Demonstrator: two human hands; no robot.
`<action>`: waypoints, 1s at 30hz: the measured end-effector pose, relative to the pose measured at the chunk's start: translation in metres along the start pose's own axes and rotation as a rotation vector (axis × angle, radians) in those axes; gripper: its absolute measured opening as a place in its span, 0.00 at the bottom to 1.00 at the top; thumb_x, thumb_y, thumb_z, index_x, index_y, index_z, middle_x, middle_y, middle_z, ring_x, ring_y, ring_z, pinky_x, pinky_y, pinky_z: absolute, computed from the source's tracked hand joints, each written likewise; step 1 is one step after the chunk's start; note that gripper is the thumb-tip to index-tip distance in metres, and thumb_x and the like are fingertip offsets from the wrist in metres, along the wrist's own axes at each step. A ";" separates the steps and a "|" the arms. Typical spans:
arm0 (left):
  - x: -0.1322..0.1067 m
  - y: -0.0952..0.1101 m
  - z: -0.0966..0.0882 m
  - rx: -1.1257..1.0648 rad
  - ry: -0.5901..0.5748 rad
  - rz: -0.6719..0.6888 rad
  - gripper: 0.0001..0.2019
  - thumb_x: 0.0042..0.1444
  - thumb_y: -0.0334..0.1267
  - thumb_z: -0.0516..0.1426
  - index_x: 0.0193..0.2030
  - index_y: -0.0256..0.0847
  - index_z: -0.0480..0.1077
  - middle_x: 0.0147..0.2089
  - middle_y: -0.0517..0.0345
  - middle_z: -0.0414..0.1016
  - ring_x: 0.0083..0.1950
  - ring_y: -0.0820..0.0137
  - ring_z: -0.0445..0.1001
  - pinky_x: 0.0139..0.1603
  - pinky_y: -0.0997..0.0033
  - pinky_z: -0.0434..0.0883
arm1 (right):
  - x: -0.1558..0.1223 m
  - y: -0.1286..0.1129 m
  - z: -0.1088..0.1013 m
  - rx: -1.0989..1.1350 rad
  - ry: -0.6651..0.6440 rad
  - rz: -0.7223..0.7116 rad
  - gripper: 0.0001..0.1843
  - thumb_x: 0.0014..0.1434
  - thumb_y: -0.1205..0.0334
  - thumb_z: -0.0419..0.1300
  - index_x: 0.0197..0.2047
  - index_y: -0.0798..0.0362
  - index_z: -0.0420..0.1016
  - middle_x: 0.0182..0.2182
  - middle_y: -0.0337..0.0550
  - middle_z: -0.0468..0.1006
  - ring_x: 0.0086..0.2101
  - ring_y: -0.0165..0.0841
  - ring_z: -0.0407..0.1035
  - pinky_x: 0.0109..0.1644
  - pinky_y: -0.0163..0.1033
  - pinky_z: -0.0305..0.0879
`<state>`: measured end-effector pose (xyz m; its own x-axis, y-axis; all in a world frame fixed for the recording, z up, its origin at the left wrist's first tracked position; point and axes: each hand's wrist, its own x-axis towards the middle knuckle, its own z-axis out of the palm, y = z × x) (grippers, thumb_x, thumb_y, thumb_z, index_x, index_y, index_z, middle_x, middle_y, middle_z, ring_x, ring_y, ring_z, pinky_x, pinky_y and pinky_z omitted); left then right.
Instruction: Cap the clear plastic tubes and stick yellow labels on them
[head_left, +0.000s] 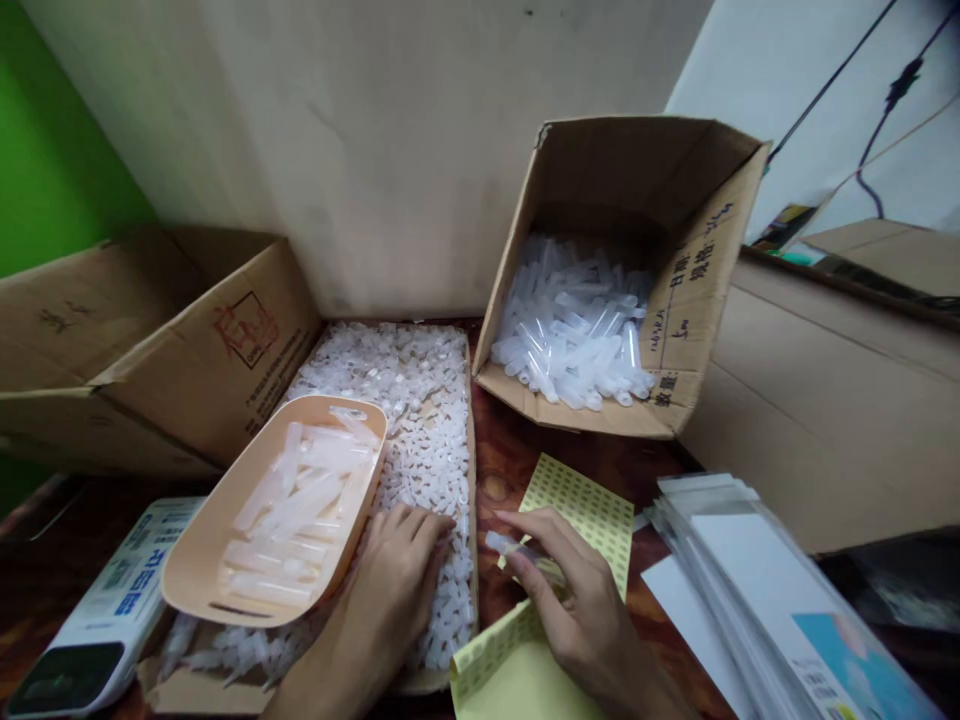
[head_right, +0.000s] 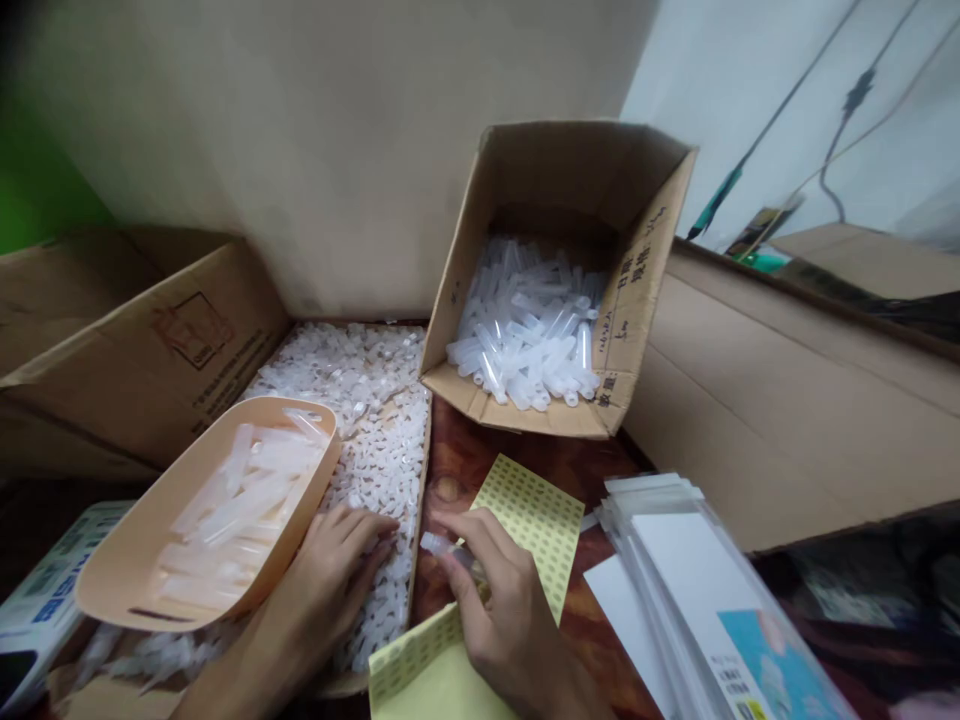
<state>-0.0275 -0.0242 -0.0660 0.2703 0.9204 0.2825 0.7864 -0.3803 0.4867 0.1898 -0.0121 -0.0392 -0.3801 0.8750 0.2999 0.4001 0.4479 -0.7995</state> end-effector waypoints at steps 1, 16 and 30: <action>0.000 0.002 -0.001 -0.028 0.015 0.004 0.12 0.67 0.25 0.50 0.49 0.39 0.72 0.44 0.50 0.77 0.45 0.58 0.72 0.44 0.59 0.68 | 0.000 0.000 0.000 -0.006 -0.004 -0.020 0.15 0.71 0.67 0.52 0.58 0.47 0.72 0.46 0.47 0.76 0.47 0.38 0.73 0.51 0.41 0.71; 0.006 0.021 -0.028 -0.763 0.161 -0.127 0.06 0.58 0.27 0.65 0.36 0.42 0.79 0.37 0.59 0.82 0.41 0.70 0.80 0.44 0.75 0.74 | -0.004 -0.006 0.006 0.151 -0.048 -0.008 0.12 0.70 0.66 0.55 0.53 0.46 0.76 0.44 0.44 0.74 0.46 0.36 0.71 0.51 0.38 0.67; 0.003 0.030 -0.035 -1.006 0.165 -0.045 0.10 0.54 0.22 0.65 0.30 0.41 0.83 0.30 0.54 0.82 0.32 0.66 0.81 0.36 0.71 0.77 | -0.006 -0.019 0.009 0.342 -0.040 -0.004 0.04 0.69 0.63 0.57 0.41 0.48 0.73 0.38 0.41 0.70 0.37 0.33 0.69 0.40 0.35 0.65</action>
<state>-0.0226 -0.0356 -0.0215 0.1123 0.9405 0.3206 -0.0583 -0.3159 0.9470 0.1772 -0.0272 -0.0308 -0.4158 0.8625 0.2885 0.0983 0.3579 -0.9286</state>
